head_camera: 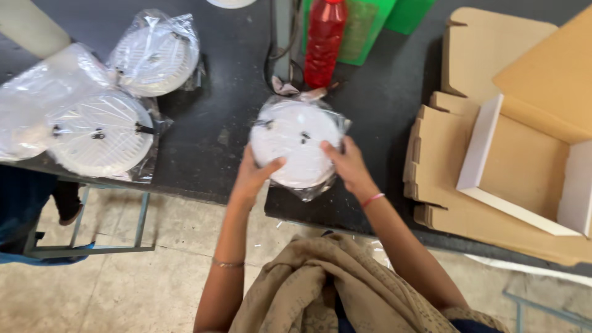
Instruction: The person folds and assembles white cardboard inner boxes, fitting the side panels together inside an open brown outer carton. They place a round LED light fixture into a completed white box, close it, and stack the finished boxes on the table.
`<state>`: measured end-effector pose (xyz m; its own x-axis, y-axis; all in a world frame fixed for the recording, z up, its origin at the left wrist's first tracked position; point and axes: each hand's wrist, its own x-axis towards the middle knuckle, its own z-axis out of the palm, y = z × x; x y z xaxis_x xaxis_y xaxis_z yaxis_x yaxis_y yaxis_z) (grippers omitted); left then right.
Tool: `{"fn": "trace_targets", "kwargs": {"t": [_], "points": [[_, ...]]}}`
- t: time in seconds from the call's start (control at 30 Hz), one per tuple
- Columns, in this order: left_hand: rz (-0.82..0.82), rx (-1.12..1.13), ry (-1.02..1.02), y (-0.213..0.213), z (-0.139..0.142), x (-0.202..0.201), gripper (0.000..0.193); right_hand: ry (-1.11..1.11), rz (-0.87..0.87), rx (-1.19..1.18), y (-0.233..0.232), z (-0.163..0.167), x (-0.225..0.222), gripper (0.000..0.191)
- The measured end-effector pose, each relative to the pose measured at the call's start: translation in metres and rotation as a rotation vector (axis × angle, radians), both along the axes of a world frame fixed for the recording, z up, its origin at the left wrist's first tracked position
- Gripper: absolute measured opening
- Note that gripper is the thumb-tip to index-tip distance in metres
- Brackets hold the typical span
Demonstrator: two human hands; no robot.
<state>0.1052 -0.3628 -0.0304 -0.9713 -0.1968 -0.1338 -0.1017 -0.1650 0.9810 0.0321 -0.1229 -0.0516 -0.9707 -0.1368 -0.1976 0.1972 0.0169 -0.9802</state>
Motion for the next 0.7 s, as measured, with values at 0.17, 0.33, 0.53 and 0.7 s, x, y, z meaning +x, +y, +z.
{"fn": "trace_targets", "kwargs": {"t": [0.17, 0.33, 0.53, 0.7], "points": [[0.003, -0.555, 0.155, 0.064, -0.033, -0.034, 0.083, 0.157, -0.123, 0.089, 0.072, 0.015, 0.007, 0.061], [0.046, -0.570, 0.031, 0.082, -0.057, -0.064, 0.067, 0.287, -0.240, 0.764, 0.090, 0.053, 0.027, 0.058], [0.049, -0.284, 0.080, 0.073, -0.054, -0.060, 0.071, 0.655, -0.518, 0.724, 0.159, 0.102, 0.039, 0.070], [0.181, -0.328, 0.132, 0.055, -0.043, -0.044, 0.062, 0.779, -0.968, 0.695, 0.312, 0.122, 0.060, 0.065]]}}
